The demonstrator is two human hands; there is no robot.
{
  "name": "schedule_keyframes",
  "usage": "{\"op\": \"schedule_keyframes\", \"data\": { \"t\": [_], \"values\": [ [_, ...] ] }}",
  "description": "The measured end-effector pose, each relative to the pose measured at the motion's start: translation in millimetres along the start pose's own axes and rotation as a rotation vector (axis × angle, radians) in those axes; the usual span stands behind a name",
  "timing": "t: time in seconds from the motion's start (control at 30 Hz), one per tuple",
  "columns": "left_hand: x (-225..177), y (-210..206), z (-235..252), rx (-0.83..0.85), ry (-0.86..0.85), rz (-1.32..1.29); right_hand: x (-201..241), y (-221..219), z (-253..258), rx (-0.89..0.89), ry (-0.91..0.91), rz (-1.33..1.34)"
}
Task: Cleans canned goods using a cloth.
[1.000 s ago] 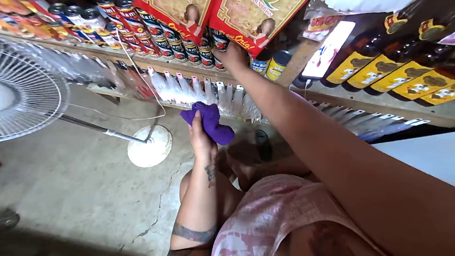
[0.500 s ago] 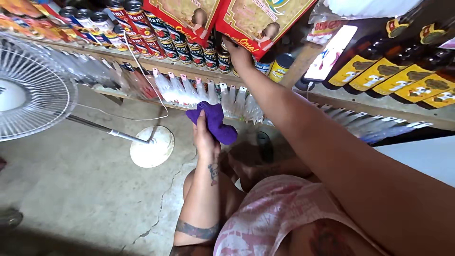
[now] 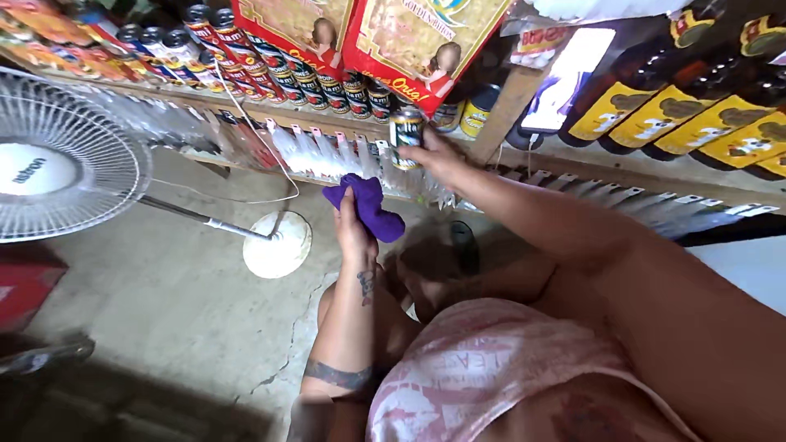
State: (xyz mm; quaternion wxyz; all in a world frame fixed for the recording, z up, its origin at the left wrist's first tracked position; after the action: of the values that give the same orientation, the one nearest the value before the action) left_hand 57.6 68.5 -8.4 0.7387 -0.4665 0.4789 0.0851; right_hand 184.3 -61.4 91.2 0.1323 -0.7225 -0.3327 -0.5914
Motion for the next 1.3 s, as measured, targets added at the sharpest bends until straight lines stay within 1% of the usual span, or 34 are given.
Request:
{"op": "schedule_keyframes", "data": {
  "t": [0.03,0.07,0.13,0.17,0.2,0.23,0.27,0.3,0.37,0.4,0.47,0.53,0.63,0.73,0.77,0.87,0.97,1.03,1.13,1.2,1.3],
  "values": [
    [1.2,1.3,0.0,0.000,0.003,0.006,-31.6,6.8,5.8,0.093,0.100,0.032],
    [2.2,2.3,-0.7,0.003,0.010,0.021,-42.5,12.3,-4.5,0.124,-0.005,-0.019],
    [5.6,5.0,-3.8,0.016,0.029,0.068,-23.8,22.6,-54.7,0.063,-0.472,-0.261],
    [7.5,6.3,-6.0,0.026,0.038,0.097,-27.1,36.5,-71.5,0.078,-0.310,-0.369],
    [8.9,7.2,-8.1,0.034,0.049,0.129,-41.7,55.7,-78.5,0.120,-0.028,-0.450],
    [10.6,7.6,-9.9,0.045,0.065,0.158,-52.2,72.4,-85.8,0.147,0.171,-0.504],
    [12.8,7.0,-11.9,0.066,0.086,0.191,-57.4,85.0,-94.7,0.166,0.265,-0.545],
    [15.3,6.1,-14.3,0.090,0.103,0.228,-61.5,95.2,-103.2,0.152,0.305,-0.604],
    [17.9,1.5,-22.5,0.175,0.100,0.322,-64.5,105.7,-121.3,0.118,0.306,-0.641],
    [17.3,-3.3,-27.8,0.224,0.076,0.373,-65.6,106.6,-128.7,0.104,0.336,-0.640],
    [14.0,-18.5,-40.1,0.330,-0.006,0.420,-71.2,104.0,-138.3,0.054,0.421,-0.636],
    [8.4,-39.4,-54.3,0.435,-0.102,0.413,-79.1,98.0,-141.8,-0.029,0.452,-0.623],
    [-4.2,-72.6,-75.5,0.610,-0.245,0.333,-92.0,88.2,-140.3,-0.134,0.389,-0.566],
    [-9.2,-94.6,-91.8,0.743,-0.308,0.322,-104.3,80.8,-140.7,-0.147,0.303,-0.502],
    [-7.5,-97.0,-96.2,0.760,-0.300,0.337,-106.8,78.7,-142.4,-0.147,0.309,-0.495],
    [-0.2,-93.5,-108.2,0.767,-0.249,0.382,-108.5,76.0,-149.0,-0.188,0.470,-0.490],
    [4.7,-89.1,-121.0,0.809,-0.271,0.442,-109.2,78.8,-150.9,-0.217,0.544,-0.395],
    [6.6,-87.5,-128.2,0.834,-0.264,0.464,-111.0,78.4,-150.9,-0.217,0.546,-0.348],
    [8.5,-82.1,-129.0,0.857,-0.190,0.489,-110.7,78.3,-150.7,-0.224,0.541,-0.323],
    [10.0,-74.7,-126.5,0.870,-0.160,0.562,-110.1,78.0,-150.7,-0.225,0.493,-0.325],
    [11.6,-66.1,-121.2,0.864,-0.187,0.662,-115.2,74.0,-151.4,-0.204,0.432,-0.315]
  ]
}}
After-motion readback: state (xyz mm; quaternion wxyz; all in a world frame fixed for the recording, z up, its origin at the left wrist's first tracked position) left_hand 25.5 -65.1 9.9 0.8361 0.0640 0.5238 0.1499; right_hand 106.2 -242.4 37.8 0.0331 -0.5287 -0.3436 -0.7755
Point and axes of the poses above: each hand's wrist, its own z-axis towards the middle knuckle, its own y-axis out of the back of the hand, x = y × z, the point moved 8 cm from there along z, towards the middle knuckle, and after that the axes turned 14 degrees about -y, right-handed, at the moved point
